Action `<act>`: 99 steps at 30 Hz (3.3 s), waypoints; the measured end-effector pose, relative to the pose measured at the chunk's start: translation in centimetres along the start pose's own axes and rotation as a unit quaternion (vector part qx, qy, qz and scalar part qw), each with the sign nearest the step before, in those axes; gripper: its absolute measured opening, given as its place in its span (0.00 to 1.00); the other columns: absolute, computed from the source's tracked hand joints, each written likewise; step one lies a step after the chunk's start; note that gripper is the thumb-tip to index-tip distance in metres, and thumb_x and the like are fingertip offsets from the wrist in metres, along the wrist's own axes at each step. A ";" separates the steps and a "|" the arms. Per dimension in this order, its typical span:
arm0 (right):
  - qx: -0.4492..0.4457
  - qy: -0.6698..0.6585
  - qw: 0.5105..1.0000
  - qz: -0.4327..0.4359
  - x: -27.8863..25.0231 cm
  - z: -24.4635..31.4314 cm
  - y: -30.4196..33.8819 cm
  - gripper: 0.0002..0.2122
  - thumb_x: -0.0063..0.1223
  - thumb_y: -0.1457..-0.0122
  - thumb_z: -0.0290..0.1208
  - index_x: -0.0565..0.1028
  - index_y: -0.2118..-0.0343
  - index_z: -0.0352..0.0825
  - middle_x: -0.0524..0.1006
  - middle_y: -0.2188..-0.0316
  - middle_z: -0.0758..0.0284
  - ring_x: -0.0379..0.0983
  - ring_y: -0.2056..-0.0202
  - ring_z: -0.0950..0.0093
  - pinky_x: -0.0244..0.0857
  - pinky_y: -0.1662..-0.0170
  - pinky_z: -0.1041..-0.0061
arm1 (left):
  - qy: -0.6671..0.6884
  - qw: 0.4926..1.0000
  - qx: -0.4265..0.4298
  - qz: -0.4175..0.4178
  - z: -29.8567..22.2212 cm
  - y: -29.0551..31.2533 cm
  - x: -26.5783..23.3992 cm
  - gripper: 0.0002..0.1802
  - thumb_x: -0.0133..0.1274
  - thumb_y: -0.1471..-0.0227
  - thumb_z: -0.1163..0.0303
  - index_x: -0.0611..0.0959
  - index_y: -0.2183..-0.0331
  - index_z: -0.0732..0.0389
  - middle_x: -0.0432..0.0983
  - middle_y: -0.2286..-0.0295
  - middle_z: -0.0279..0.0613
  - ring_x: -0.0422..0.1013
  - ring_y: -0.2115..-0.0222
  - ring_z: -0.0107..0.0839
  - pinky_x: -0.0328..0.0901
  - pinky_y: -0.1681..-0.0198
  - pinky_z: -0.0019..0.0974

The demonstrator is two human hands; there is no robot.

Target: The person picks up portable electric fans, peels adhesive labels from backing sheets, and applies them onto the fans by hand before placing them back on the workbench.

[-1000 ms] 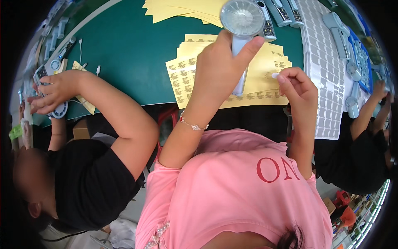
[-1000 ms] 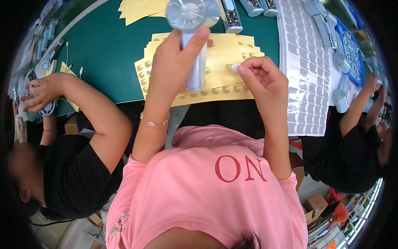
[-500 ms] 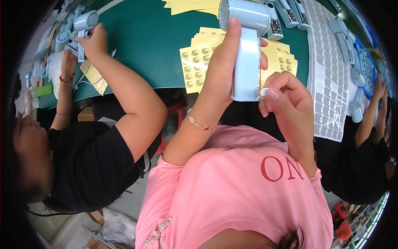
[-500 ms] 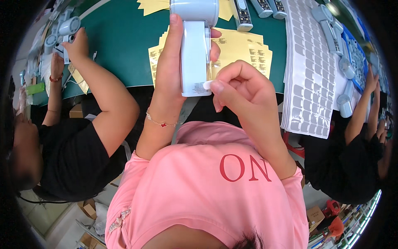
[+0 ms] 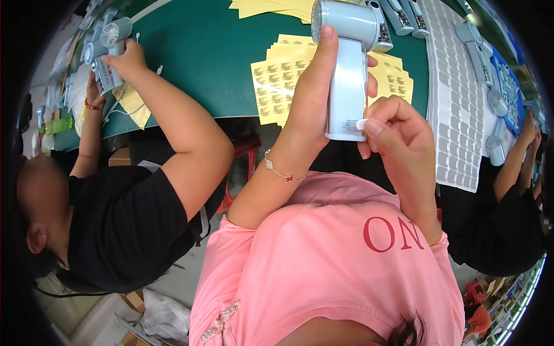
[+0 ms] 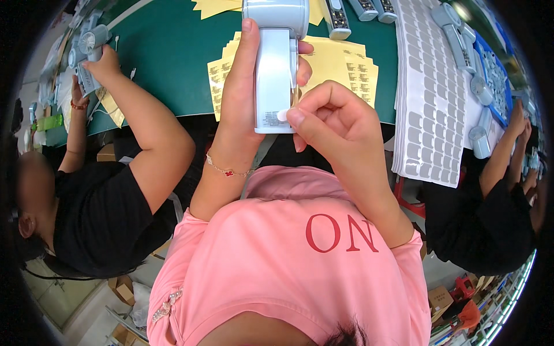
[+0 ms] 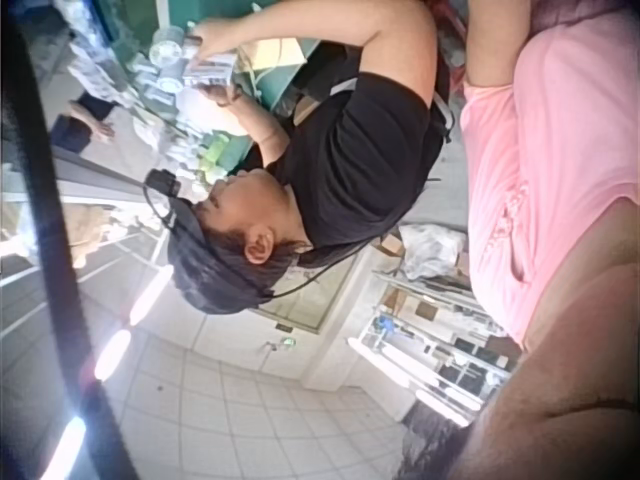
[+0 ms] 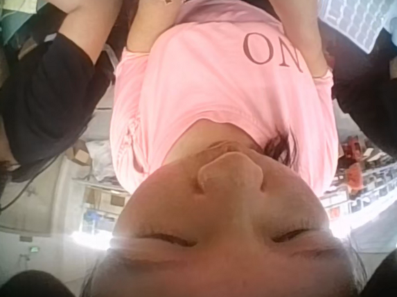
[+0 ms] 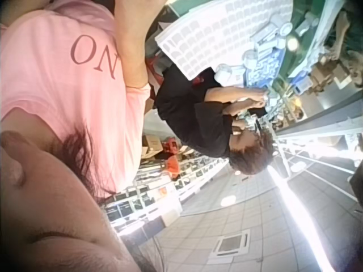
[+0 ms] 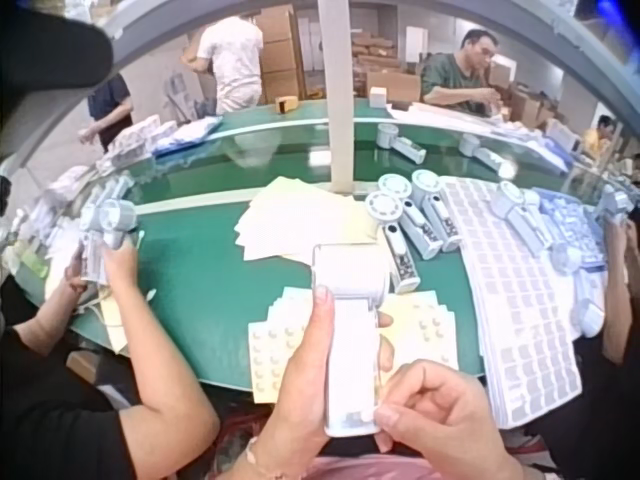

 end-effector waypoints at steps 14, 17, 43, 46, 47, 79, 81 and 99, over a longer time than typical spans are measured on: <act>-0.006 0.003 1.000 0.002 0.3 0.1 0.1 0.03 0.50 0.47 0.20 0.68 0.73 0.29 0.70 0.78 0.69 0.66 0.78 0.83 0.59 0.74 0.87 | 0.021 1.000 0.003 -0.009 0.0 0.3 -0.3 0.38 0.32 0.49 0.37 0.72 0.67 0.67 0.71 0.84 0.43 0.66 0.85 0.23 0.61 0.83 0.23; -0.003 0.013 1.000 0.003 0.3 0.1 0.1 0.03 0.50 0.47 0.21 0.68 0.73 0.29 0.70 0.78 0.69 0.66 0.78 0.83 0.59 0.74 0.87 | 0.017 1.000 0.013 -0.007 -0.1 0.3 -0.3 0.38 0.32 0.49 0.37 0.72 0.66 0.68 0.71 0.83 0.43 0.66 0.85 0.23 0.61 0.83 0.23; -0.305 0.134 0.931 -0.151 -2.1 2.7 -0.2 0.24 0.56 0.53 0.25 0.61 0.53 0.28 0.68 0.59 0.59 0.68 0.63 0.74 0.62 0.60 0.79 | 0.000 0.999 0.036 0.025 -0.8 0.5 -0.4 0.37 0.29 0.47 0.38 0.72 0.65 0.66 0.69 0.85 0.39 0.65 0.84 0.22 0.59 0.82 0.23; -0.262 0.324 0.906 -0.070 0.0 1.5 -1.4 0.51 0.67 0.64 0.34 0.41 0.40 0.34 0.55 0.45 0.52 0.55 0.44 0.61 0.54 0.47 0.65 | -0.025 0.999 0.040 0.022 -0.9 0.6 -0.3 0.36 0.29 0.47 0.39 0.72 0.65 0.66 0.69 0.84 0.39 0.66 0.84 0.22 0.60 0.82 0.23; -0.240 0.271 0.931 -0.041 -0.1 0.9 -2.1 0.50 0.66 0.62 0.34 0.40 0.40 0.33 0.52 0.44 0.53 0.53 0.44 0.63 0.52 0.45 0.66 | -0.035 0.999 0.027 0.024 -1.2 0.9 0.0 0.36 0.29 0.47 0.39 0.72 0.65 0.66 0.69 0.84 0.39 0.66 0.84 0.21 0.60 0.81 0.23; -0.131 0.314 0.932 -0.125 -15.8 17.6 -19.0 0.37 0.60 0.54 0.32 0.52 0.43 0.32 0.72 0.67 0.58 0.73 0.70 0.74 0.71 0.64 0.79 | -0.542 0.800 0.234 -0.108 -6.4 0.5 -3.6 0.18 0.53 0.54 0.68 0.74 0.60 0.65 0.72 0.63 0.43 0.67 0.63 0.36 0.61 0.60 0.34; -0.114 0.253 0.954 -0.110 -12.0 14.1 -11.8 0.36 0.59 0.53 0.31 0.52 0.42 0.33 0.74 0.70 0.60 0.73 0.71 0.76 0.70 0.64 0.79 | -0.322 0.942 0.094 0.011 -3.5 0.3 -2.9 0.21 0.44 0.46 0.60 0.72 0.56 0.67 0.71 0.59 0.44 0.67 0.62 0.29 0.62 0.60 0.31; -0.171 0.541 0.815 -0.118 -4.0 -2.3 -1.4 0.35 0.54 0.54 0.21 0.51 0.42 0.38 0.72 0.61 0.55 0.66 0.57 0.57 0.60 0.54 0.66 | -0.115 0.990 0.037 -0.069 -1.0 0.8 -6.3 0.38 0.29 0.47 0.39 0.69 0.58 0.68 0.71 0.80 0.40 0.67 0.80 0.23 0.62 0.76 0.25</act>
Point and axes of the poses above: each hand's wrist, its own y-axis away from the middle knuckle, its own x-axis out of the palm, z = x × y, the point moved 5 cm from there along -y, towards the middle knuckle
